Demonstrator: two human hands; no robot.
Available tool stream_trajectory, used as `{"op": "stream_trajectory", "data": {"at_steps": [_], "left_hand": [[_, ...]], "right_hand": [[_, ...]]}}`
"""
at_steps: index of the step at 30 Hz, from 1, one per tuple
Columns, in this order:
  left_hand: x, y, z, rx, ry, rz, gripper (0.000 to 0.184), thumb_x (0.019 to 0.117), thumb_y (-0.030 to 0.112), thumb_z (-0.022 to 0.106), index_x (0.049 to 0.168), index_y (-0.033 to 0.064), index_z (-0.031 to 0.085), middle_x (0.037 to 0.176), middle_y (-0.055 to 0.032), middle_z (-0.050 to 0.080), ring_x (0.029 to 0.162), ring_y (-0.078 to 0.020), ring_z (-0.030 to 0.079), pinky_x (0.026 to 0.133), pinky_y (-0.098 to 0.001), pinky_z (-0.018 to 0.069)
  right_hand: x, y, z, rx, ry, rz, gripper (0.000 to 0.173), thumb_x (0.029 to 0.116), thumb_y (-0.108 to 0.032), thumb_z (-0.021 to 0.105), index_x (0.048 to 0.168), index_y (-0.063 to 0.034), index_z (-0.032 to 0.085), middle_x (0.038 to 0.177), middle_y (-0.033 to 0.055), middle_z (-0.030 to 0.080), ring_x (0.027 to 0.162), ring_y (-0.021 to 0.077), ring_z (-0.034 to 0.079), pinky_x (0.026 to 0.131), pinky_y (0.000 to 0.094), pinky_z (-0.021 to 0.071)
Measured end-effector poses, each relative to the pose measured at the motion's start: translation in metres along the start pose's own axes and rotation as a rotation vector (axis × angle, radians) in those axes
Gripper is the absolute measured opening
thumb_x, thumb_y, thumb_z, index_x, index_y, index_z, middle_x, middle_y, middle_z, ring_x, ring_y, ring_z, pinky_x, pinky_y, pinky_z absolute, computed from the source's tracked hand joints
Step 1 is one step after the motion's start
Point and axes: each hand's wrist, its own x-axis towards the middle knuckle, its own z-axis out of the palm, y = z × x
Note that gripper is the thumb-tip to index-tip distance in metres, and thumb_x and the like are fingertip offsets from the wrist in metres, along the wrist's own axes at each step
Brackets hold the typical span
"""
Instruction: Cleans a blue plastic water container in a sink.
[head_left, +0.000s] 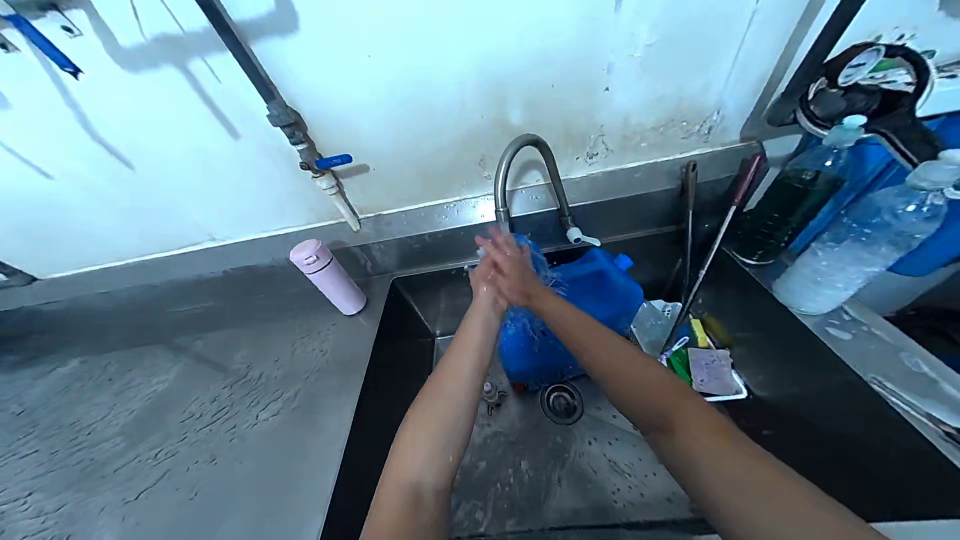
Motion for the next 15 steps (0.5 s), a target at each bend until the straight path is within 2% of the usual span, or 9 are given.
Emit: {"op": "stream_trajectory", "data": {"at_steps": [3, 6, 7, 8, 9, 11, 12, 14, 15], "left_hand": [[-0.003, 0.004, 0.011, -0.194, 0.098, -0.044, 0.032, 0.1112, 0.026, 0.038, 0.122, 0.0020, 0.057, 0.104, -0.0148, 0.064, 0.092, -0.0236, 0.063, 0.080, -0.0425, 0.0539], [0.004, 0.009, 0.006, -0.126, 0.108, -0.084, 0.027, 0.1099, 0.025, 0.037, 0.109, 0.0059, 0.056, 0.085, -0.0079, 0.059, 0.072, -0.0164, 0.060, 0.064, -0.0330, 0.0521], [0.005, 0.010, 0.004, -0.079, 0.105, -0.116, 0.026, 0.1089, 0.025, 0.038, 0.108, 0.0058, 0.057, 0.085, -0.0090, 0.060, 0.072, -0.0180, 0.060, 0.064, -0.0351, 0.0524], [0.006, 0.011, 0.000, -0.019, 0.096, -0.141, 0.027, 0.1089, 0.025, 0.040, 0.111, 0.0039, 0.058, 0.090, -0.0120, 0.061, 0.078, -0.0214, 0.061, 0.069, -0.0392, 0.0530], [0.009, 0.013, -0.003, 0.073, 0.096, -0.141, 0.029, 0.1084, 0.025, 0.042, 0.113, 0.0023, 0.059, 0.095, -0.0141, 0.063, 0.082, -0.0231, 0.062, 0.073, -0.0409, 0.0533], [0.021, 0.016, -0.011, 0.430, 0.105, -0.056, 0.035, 0.1093, 0.027, 0.042, 0.117, -0.0017, 0.061, 0.104, -0.0185, 0.063, 0.091, -0.0260, 0.062, 0.080, -0.0433, 0.0513], [0.029, 0.014, -0.018, 0.685, 0.094, 0.043, 0.044, 0.1114, 0.031, 0.038, 0.122, -0.0043, 0.063, 0.115, -0.0240, 0.065, 0.104, -0.0319, 0.063, 0.091, -0.0503, 0.0498], [0.034, 0.007, -0.018, 1.137, 0.018, 0.372, 0.048, 0.1118, 0.034, 0.036, 0.134, -0.0017, 0.059, 0.133, -0.0294, 0.061, 0.126, -0.0450, 0.058, 0.103, -0.0653, 0.0440], [0.032, -0.002, -0.012, 1.180, -0.067, 0.505, 0.053, 0.1097, 0.036, 0.042, 0.145, -0.0021, 0.051, 0.146, -0.0313, 0.050, 0.137, -0.0491, 0.048, 0.110, -0.0692, 0.0360]], "right_hand": [[0.015, 0.030, -0.001, -0.154, 0.129, 0.195, 0.066, 0.1096, -0.045, 0.032, 0.158, -0.0014, 0.034, 0.167, 0.0260, 0.022, 0.156, 0.0462, 0.015, 0.118, 0.0754, 0.0125], [-0.009, 0.012, 0.007, -0.112, 0.031, 0.094, 0.063, 0.1073, -0.038, 0.043, 0.162, -0.0095, 0.031, 0.169, 0.0251, 0.019, 0.158, 0.0447, 0.006, 0.119, 0.0747, 0.0015], [-0.009, 0.012, 0.000, -0.108, 0.014, 0.151, 0.062, 0.1063, -0.040, 0.049, 0.160, -0.0114, 0.037, 0.165, 0.0245, 0.028, 0.155, 0.0451, 0.018, 0.118, 0.0746, 0.0116], [-0.006, 0.016, -0.008, -0.117, 0.010, 0.236, 0.061, 0.1051, -0.044, 0.052, 0.154, -0.0078, 0.045, 0.155, 0.0262, 0.043, 0.146, 0.0465, 0.036, 0.112, 0.0720, 0.0292], [0.001, 0.023, -0.017, -0.100, -0.023, 0.324, 0.059, 0.1063, -0.046, 0.050, 0.145, -0.0013, 0.052, 0.142, 0.0291, 0.054, 0.135, 0.0473, 0.050, 0.106, 0.0685, 0.0397], [0.014, 0.036, -0.030, 0.055, -0.146, 0.468, 0.061, 0.1077, -0.047, 0.048, 0.129, 0.0095, 0.059, 0.125, 0.0337, 0.062, 0.120, 0.0468, 0.059, 0.102, 0.0638, 0.0445], [0.017, 0.041, -0.030, 0.211, -0.160, 0.536, 0.060, 0.1078, -0.045, 0.049, 0.125, 0.0114, 0.059, 0.121, 0.0328, 0.062, 0.114, 0.0429, 0.061, 0.100, 0.0596, 0.0465], [0.024, 0.033, -0.027, 0.566, -0.043, 0.659, 0.052, 0.1076, -0.039, 0.052, 0.125, 0.0097, 0.058, 0.116, 0.0260, 0.064, 0.103, 0.0316, 0.063, 0.093, 0.0493, 0.0508], [0.026, 0.024, -0.026, 0.758, 0.062, 0.704, 0.046, 0.1080, -0.035, 0.052, 0.129, 0.0061, 0.057, 0.116, 0.0209, 0.065, 0.102, 0.0258, 0.064, 0.092, 0.0445, 0.0531]]}}
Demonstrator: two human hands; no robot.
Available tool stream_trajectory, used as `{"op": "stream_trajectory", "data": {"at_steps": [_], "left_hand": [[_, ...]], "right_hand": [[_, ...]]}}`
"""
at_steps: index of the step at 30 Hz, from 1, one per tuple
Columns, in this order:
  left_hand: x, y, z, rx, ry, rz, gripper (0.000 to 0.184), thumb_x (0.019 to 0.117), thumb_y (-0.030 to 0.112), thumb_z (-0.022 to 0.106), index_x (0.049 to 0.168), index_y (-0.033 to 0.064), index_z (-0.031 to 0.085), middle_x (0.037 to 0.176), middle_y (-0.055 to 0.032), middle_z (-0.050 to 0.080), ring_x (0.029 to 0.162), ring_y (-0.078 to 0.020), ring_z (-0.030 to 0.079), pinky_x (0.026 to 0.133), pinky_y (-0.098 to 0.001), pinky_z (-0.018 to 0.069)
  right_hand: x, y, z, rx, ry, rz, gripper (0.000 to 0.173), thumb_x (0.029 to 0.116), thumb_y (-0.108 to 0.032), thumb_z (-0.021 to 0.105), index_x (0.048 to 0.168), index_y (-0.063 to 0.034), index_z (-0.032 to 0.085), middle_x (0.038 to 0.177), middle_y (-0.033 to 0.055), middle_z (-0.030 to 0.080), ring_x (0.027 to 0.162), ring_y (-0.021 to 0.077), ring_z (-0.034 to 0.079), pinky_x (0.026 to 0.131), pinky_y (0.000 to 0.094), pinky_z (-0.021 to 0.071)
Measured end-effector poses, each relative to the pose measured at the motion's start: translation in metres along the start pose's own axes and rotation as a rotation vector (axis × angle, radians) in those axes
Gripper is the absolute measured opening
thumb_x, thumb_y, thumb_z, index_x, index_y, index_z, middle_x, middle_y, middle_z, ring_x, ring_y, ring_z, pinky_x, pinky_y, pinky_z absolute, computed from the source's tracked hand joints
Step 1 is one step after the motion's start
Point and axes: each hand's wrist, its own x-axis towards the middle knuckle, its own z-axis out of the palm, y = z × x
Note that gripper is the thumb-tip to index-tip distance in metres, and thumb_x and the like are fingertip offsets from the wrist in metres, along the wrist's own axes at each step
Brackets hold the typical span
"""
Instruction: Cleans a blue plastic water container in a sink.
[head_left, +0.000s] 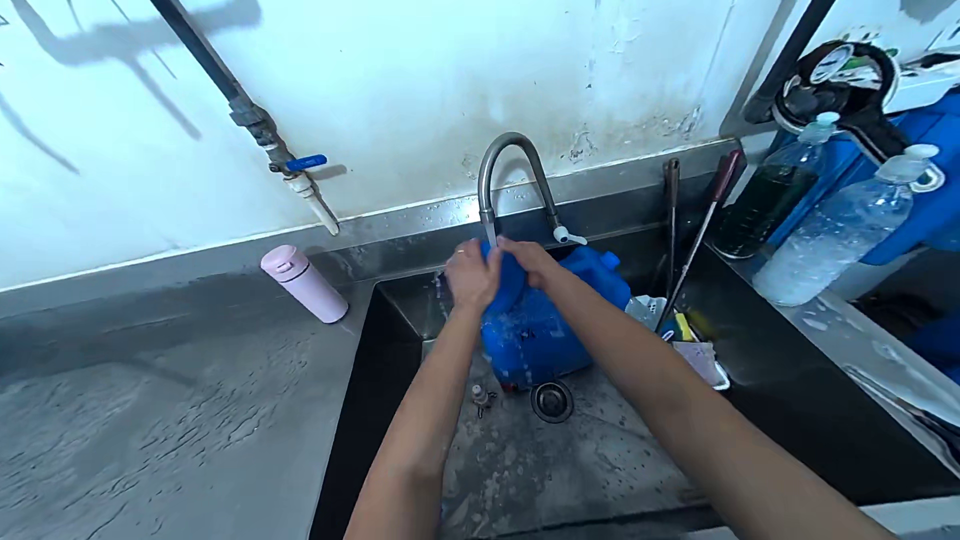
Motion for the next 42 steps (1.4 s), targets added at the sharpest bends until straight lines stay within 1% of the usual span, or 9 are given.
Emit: {"op": "stream_trajectory", "data": {"at_steps": [3, 8, 12, 17, 19, 27, 31, 36, 42], "left_hand": [[-0.011, 0.007, 0.023, -0.481, -0.132, 0.011, 0.073, 0.1079, 0.045, 0.043, 0.165, 0.0088, 0.014, 0.165, -0.0216, 0.029, 0.150, -0.0366, 0.035, 0.119, -0.0572, 0.0312], [-0.005, -0.023, 0.012, -0.829, 0.090, -0.389, 0.047, 0.1093, 0.014, 0.037, 0.156, 0.0105, 0.033, 0.135, -0.0254, 0.055, 0.108, -0.0317, 0.060, 0.088, -0.0489, 0.0516], [0.004, -0.021, -0.002, -0.380, -0.068, -0.323, 0.049, 0.0995, -0.009, 0.045, 0.147, 0.0021, 0.043, 0.134, -0.0274, 0.057, 0.113, -0.0365, 0.062, 0.092, -0.0516, 0.0520], [-0.006, 0.004, 0.024, 0.053, -0.225, 0.206, 0.040, 0.1033, 0.006, 0.052, 0.139, -0.0118, 0.055, 0.155, -0.0361, 0.038, 0.146, -0.0535, 0.033, 0.122, -0.0618, 0.0243], [-0.018, -0.005, 0.032, -0.013, -0.292, 0.467, 0.034, 0.1051, 0.007, 0.048, 0.132, -0.0083, 0.063, 0.148, -0.0304, 0.051, 0.141, -0.0458, 0.046, 0.118, -0.0566, 0.0356], [-0.002, 0.018, 0.008, 0.395, -0.267, 0.396, 0.042, 0.0968, 0.023, 0.065, 0.131, -0.0003, 0.067, 0.156, -0.0255, 0.044, 0.151, -0.0491, 0.027, 0.120, -0.0722, 0.0102], [-0.012, 0.019, -0.025, -0.349, -0.080, -0.150, 0.052, 0.1002, 0.010, 0.057, 0.149, -0.0029, 0.043, 0.142, -0.0251, 0.055, 0.128, -0.0357, 0.057, 0.104, -0.0533, 0.0478], [-0.049, -0.007, 0.003, -1.009, 0.070, -0.703, 0.032, 0.1072, 0.015, 0.038, 0.137, 0.0056, 0.045, 0.112, -0.0148, 0.057, 0.086, -0.0217, 0.061, 0.071, -0.0375, 0.0542], [0.012, -0.004, 0.030, -0.531, 0.113, -0.320, 0.035, 0.1027, 0.001, 0.049, 0.136, -0.0041, 0.059, 0.126, -0.0277, 0.065, 0.118, -0.0365, 0.062, 0.102, -0.0537, 0.0477]], "right_hand": [[-0.018, -0.001, 0.019, 0.202, 0.008, -0.149, 0.052, 0.1134, -0.035, 0.030, 0.143, 0.0034, 0.048, 0.137, 0.0198, 0.057, 0.125, 0.0229, 0.056, 0.107, 0.0401, 0.0450], [-0.025, 0.040, -0.006, -0.935, 0.043, -0.661, 0.036, 0.1030, -0.025, 0.056, 0.118, 0.0026, 0.072, 0.149, 0.0204, 0.055, 0.147, 0.0428, 0.040, 0.114, 0.0743, 0.0226], [-0.016, 0.011, -0.014, -0.240, 0.068, -0.042, 0.045, 0.1118, -0.022, 0.041, 0.152, -0.0025, 0.038, 0.142, 0.0269, 0.052, 0.126, 0.0380, 0.056, 0.101, 0.0538, 0.0491], [-0.008, 0.013, -0.017, -0.386, 0.157, -0.279, 0.046, 0.1122, -0.022, 0.040, 0.145, 0.0083, 0.048, 0.143, 0.0305, 0.055, 0.136, 0.0396, 0.052, 0.115, 0.0526, 0.0390], [-0.001, 0.015, -0.045, -0.360, 0.160, -0.344, 0.043, 0.1113, -0.018, 0.041, 0.144, 0.0082, 0.050, 0.142, 0.0291, 0.056, 0.135, 0.0365, 0.053, 0.114, 0.0493, 0.0402], [-0.008, 0.052, -0.020, 0.315, 0.267, -0.031, 0.039, 0.1115, -0.010, 0.034, 0.149, -0.0045, 0.043, 0.135, 0.0189, 0.056, 0.116, 0.0255, 0.059, 0.096, 0.0435, 0.0507], [-0.004, 0.045, 0.003, -0.016, 0.095, 0.017, 0.041, 0.1123, -0.023, 0.038, 0.141, 0.0051, 0.047, 0.134, 0.0255, 0.054, 0.117, 0.0333, 0.056, 0.097, 0.0499, 0.0475], [0.008, -0.042, 0.015, -1.295, -0.309, -0.072, 0.049, 0.1095, -0.031, 0.048, 0.135, 0.0097, 0.057, 0.144, 0.0319, 0.052, 0.140, 0.0453, 0.046, 0.113, 0.0641, 0.0346], [-0.047, 0.000, 0.005, -0.702, 0.245, -0.541, 0.048, 0.1016, 0.006, 0.041, 0.150, 0.0067, 0.043, 0.155, 0.0291, 0.041, 0.138, 0.0429, 0.049, 0.113, 0.0512, 0.0439]]}}
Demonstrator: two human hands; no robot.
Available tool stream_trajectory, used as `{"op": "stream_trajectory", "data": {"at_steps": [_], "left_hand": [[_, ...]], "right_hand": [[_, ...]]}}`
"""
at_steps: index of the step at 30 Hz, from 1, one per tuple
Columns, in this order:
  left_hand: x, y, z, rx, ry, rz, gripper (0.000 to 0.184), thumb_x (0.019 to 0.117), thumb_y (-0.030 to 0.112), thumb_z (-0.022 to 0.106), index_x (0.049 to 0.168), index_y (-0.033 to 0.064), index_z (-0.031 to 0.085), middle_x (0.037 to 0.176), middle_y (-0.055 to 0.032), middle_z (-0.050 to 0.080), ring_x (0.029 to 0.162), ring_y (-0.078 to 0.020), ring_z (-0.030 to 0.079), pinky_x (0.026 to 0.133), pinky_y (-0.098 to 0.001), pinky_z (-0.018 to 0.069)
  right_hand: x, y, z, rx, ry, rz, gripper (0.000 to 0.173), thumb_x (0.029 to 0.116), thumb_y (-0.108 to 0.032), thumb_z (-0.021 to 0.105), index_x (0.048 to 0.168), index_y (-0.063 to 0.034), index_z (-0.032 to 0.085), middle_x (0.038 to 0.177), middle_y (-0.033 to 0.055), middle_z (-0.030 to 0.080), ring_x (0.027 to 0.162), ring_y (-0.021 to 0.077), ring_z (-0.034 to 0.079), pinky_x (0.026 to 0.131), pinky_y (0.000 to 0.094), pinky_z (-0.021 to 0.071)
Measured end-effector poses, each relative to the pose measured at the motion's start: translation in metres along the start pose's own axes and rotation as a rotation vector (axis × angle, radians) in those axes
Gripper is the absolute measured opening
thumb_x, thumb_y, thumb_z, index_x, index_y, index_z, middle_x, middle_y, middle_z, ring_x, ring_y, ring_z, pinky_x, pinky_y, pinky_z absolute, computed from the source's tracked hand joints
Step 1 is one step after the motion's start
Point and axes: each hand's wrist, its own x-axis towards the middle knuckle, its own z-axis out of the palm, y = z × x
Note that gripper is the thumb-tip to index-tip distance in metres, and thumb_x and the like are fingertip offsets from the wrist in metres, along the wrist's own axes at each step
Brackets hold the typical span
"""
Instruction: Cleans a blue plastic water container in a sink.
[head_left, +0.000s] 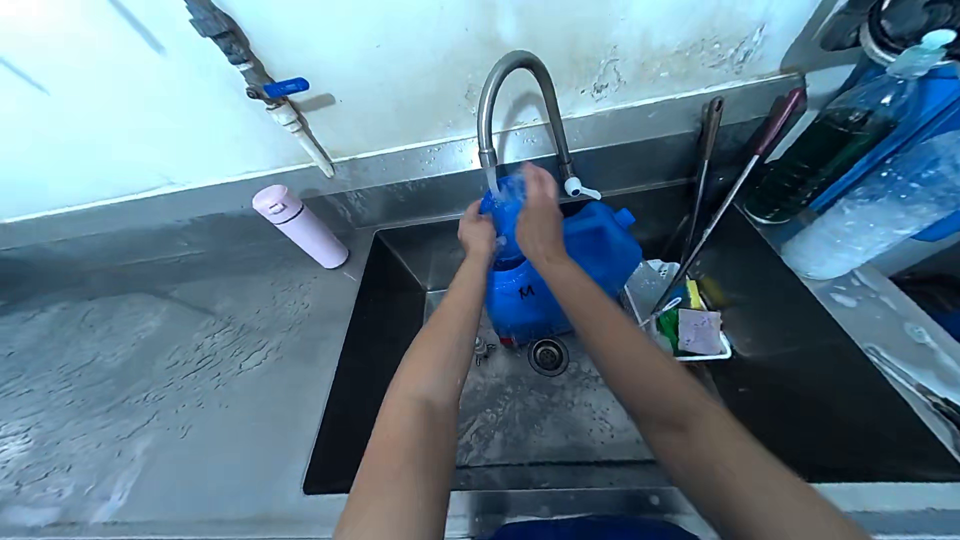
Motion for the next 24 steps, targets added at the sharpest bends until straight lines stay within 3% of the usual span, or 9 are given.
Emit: {"op": "stream_trajectory", "data": {"at_steps": [2, 5, 9, 12, 14, 17, 20, 21, 24], "left_hand": [[0.001, 0.026, -0.007, 0.198, -0.087, 0.139, 0.032, 0.1008, 0.002, 0.053, 0.130, -0.0034, 0.063, 0.122, -0.0257, 0.067, 0.117, -0.0356, 0.064, 0.102, -0.0532, 0.0477], [-0.032, 0.052, -0.024, 0.312, -0.119, 0.196, 0.034, 0.1009, 0.007, 0.057, 0.133, -0.0021, 0.062, 0.131, -0.0259, 0.061, 0.125, -0.0377, 0.058, 0.106, -0.0540, 0.0443], [-0.050, 0.003, -0.042, -0.135, 0.130, -0.139, 0.046, 0.1020, 0.005, 0.055, 0.146, -0.0017, 0.044, 0.126, -0.0258, 0.061, 0.105, -0.0309, 0.065, 0.089, -0.0465, 0.0555], [-0.043, -0.018, -0.036, -0.296, -0.074, -0.294, 0.062, 0.1042, 0.009, 0.057, 0.158, 0.0117, 0.027, 0.128, -0.0227, 0.059, 0.090, -0.0236, 0.066, 0.076, -0.0376, 0.0570], [-0.030, -0.016, -0.046, -0.211, -0.132, -0.133, 0.058, 0.1003, 0.004, 0.061, 0.151, -0.0003, 0.034, 0.129, -0.0261, 0.060, 0.103, -0.0276, 0.066, 0.089, -0.0423, 0.0561], [-0.028, -0.005, -0.097, 0.314, -0.146, 0.272, 0.048, 0.0939, 0.000, 0.066, 0.139, -0.0078, 0.049, 0.125, -0.0281, 0.065, 0.118, -0.0381, 0.065, 0.101, -0.0530, 0.0520], [-0.041, -0.038, -0.176, 0.841, -0.072, 0.840, 0.033, 0.0799, -0.005, 0.071, 0.112, -0.0060, 0.068, 0.108, -0.0270, 0.068, 0.106, -0.0479, 0.066, 0.081, -0.0577, 0.0566], [-0.046, -0.056, -0.204, 0.904, -0.059, 0.856, 0.034, 0.0753, -0.006, 0.074, 0.109, -0.0042, 0.069, 0.105, -0.0269, 0.068, 0.104, -0.0492, 0.066, 0.077, -0.0584, 0.0567], [-0.060, -0.109, -0.288, 0.838, -0.049, 0.309, 0.039, 0.0853, -0.008, 0.069, 0.123, -0.0091, 0.063, 0.122, -0.0302, 0.065, 0.118, -0.0462, 0.062, 0.097, -0.0630, 0.0504]], "right_hand": [[-0.015, 0.040, 0.017, 0.267, 0.153, 0.194, 0.051, 0.1028, 0.007, 0.033, 0.154, 0.0092, 0.033, 0.153, 0.0293, 0.046, 0.141, 0.0371, 0.048, 0.116, 0.0462, 0.0393], [-0.011, 0.066, 0.047, 0.589, 0.006, 0.386, 0.040, 0.1039, 0.003, 0.040, 0.143, 0.0070, 0.043, 0.129, 0.0268, 0.059, 0.114, 0.0298, 0.061, 0.097, 0.0444, 0.0511], [0.052, 0.053, 0.041, 0.140, -0.485, 0.124, 0.032, 0.1029, -0.007, 0.052, 0.130, 0.0059, 0.060, 0.116, 0.0288, 0.066, 0.107, 0.0397, 0.064, 0.094, 0.0588, 0.0494], [0.056, 0.018, 0.010, 0.008, -0.340, -0.036, 0.038, 0.1048, -0.004, 0.042, 0.138, 0.0006, 0.061, 0.132, 0.0287, 0.063, 0.127, 0.0407, 0.059, 0.108, 0.0568, 0.0424], [0.038, 0.018, 0.014, 0.147, -0.133, -0.016, 0.042, 0.1057, -0.002, 0.036, 0.143, 0.0035, 0.054, 0.142, 0.0261, 0.057, 0.133, 0.0322, 0.056, 0.113, 0.0451, 0.0416], [-0.003, 0.020, 0.048, 0.144, -0.073, 0.030, 0.050, 0.1041, -0.001, 0.042, 0.153, 0.0077, 0.035, 0.150, 0.0313, 0.047, 0.138, 0.0378, 0.050, 0.114, 0.0481, 0.0402], [-0.076, 0.018, 0.110, 0.065, -0.220, -0.222, 0.072, 0.0911, -0.001, 0.058, 0.154, 0.0118, 0.026, 0.156, 0.0370, 0.032, 0.143, 0.0465, 0.039, 0.115, 0.0551, 0.0392], [-0.103, 0.018, 0.136, 0.079, -0.337, -0.236, 0.076, 0.0893, -0.003, 0.062, 0.155, 0.0118, 0.027, 0.157, 0.0372, 0.031, 0.145, 0.0473, 0.038, 0.116, 0.0559, 0.0385], [-0.174, 0.027, 0.225, 0.115, -0.744, -0.139, 0.075, 0.0867, 0.000, 0.066, 0.154, 0.0082, 0.035, 0.157, 0.0363, 0.032, 0.141, 0.0469, 0.045, 0.113, 0.0515, 0.0445]]}}
